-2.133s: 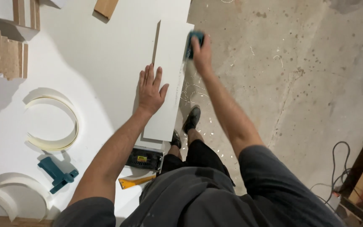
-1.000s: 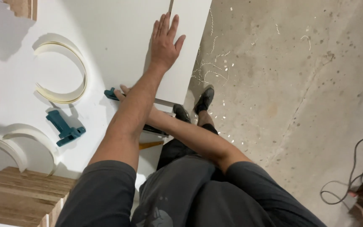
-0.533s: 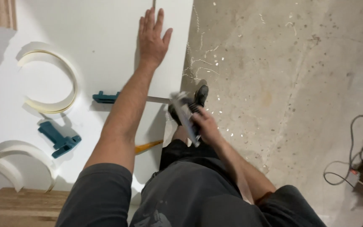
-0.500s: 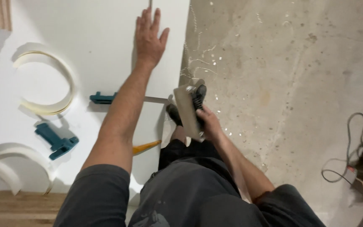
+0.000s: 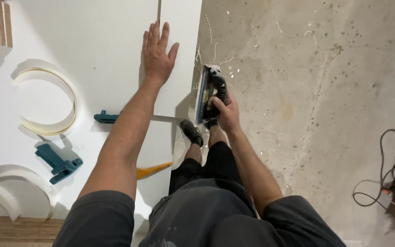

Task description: The person applies a thin strip of edge banding to a white board, then uses a hand iron to press it along the edge. They use a utility knife to trim the excess banding and a hand plane to smooth the edge. The process is repeated on the other side of the board.

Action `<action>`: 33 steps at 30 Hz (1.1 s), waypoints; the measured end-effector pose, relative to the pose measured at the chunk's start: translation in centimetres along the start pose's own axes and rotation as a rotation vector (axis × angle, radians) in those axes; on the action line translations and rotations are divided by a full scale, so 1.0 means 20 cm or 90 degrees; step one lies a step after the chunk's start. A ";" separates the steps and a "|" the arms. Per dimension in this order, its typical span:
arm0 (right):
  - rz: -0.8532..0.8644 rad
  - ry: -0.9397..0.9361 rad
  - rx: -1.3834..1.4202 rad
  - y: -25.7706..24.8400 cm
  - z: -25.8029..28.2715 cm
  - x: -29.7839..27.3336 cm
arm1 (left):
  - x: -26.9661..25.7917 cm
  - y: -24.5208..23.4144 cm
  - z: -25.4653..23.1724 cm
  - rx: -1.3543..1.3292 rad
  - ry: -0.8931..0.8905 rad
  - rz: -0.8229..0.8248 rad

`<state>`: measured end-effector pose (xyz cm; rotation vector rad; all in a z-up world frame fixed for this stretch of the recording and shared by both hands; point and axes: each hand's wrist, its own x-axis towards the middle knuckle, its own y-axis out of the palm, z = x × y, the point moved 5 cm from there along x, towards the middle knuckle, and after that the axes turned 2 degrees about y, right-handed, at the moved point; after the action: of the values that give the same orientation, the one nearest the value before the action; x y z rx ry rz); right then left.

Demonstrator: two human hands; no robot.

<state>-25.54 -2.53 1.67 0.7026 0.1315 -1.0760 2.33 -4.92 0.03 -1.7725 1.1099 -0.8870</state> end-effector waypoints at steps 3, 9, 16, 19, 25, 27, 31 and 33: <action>0.015 0.023 0.058 0.05 -0.02 -0.06 | 0.00 -0.03 -0.02 -0.012 -0.049 0.066; -0.033 0.064 0.199 0.10 -0.09 -0.13 | 0.00 -0.04 -0.02 -0.018 0.000 0.000; 0.020 0.132 0.204 0.13 -0.27 -0.02 | -0.01 -0.04 -0.02 -0.046 -0.014 0.018; -0.016 0.205 0.178 0.15 -0.32 0.00 | -0.01 -0.03 -0.01 -0.046 0.007 -0.016; -0.153 0.169 -0.063 0.29 0.11 0.36 | -0.02 -0.01 0.01 -0.041 0.025 -0.040; -0.228 0.221 -0.452 0.20 0.23 0.67 | -0.03 -0.02 0.00 -0.031 0.032 -0.029; -0.002 0.114 -0.020 0.21 0.27 1.01 | -0.04 -0.03 -0.02 -0.038 0.028 -0.014; -0.177 0.070 -0.494 0.08 0.18 0.93 | -0.02 -0.04 -0.02 -0.040 0.028 -0.039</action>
<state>-15.83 -18.27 -2.71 0.0374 0.7161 -1.1349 2.16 -4.50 0.81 -1.8556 1.1271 -0.9410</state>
